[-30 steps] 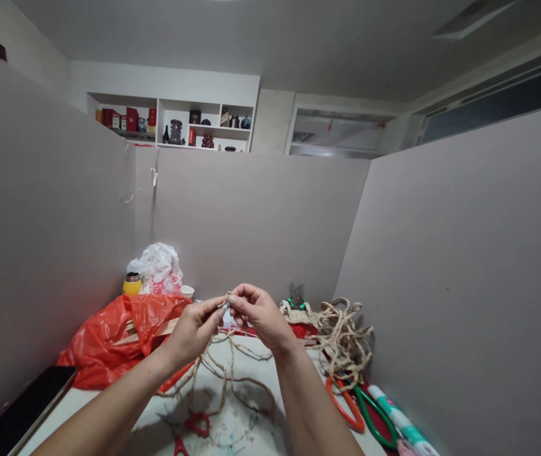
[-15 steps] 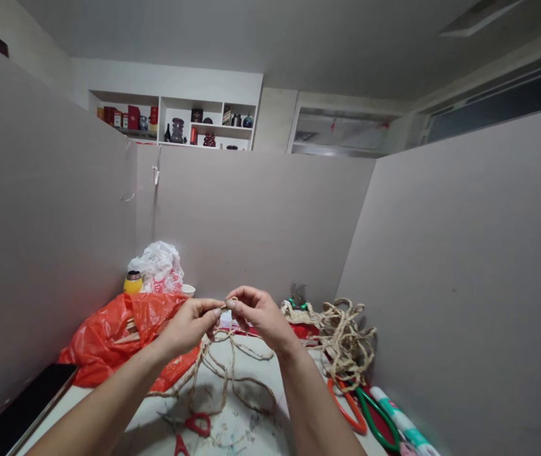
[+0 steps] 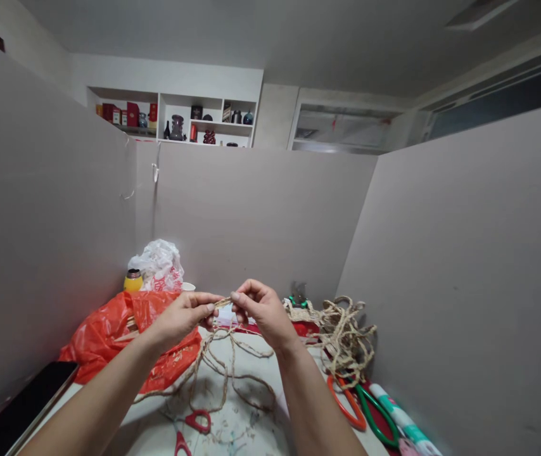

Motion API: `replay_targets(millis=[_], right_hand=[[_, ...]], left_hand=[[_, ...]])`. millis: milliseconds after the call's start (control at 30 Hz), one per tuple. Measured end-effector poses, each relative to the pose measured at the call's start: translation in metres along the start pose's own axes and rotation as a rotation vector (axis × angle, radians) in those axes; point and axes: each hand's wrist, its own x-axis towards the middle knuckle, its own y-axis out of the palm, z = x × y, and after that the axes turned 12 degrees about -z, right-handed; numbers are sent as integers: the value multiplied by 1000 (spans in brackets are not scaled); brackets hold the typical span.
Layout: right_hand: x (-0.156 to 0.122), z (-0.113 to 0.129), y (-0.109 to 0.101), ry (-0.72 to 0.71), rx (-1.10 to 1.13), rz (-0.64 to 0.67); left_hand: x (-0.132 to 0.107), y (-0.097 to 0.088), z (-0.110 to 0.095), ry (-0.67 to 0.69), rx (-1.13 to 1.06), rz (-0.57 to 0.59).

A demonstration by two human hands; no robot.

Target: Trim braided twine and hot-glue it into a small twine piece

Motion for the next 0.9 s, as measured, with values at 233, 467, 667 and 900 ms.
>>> replay_targets(millis=[233, 467, 667, 900], right_hand=[[0, 2, 1, -26, 6, -34], [2, 2, 0, -74, 12, -112], [2, 1, 0, -116, 19, -141], [1, 0, 2, -139, 1, -146]], left_hand=[[1, -1, -1, 147, 199, -34], [7, -7, 4, 191, 218, -115], [8, -14, 6, 190, 269, -146], [4, -4, 0, 170, 255, -92]])
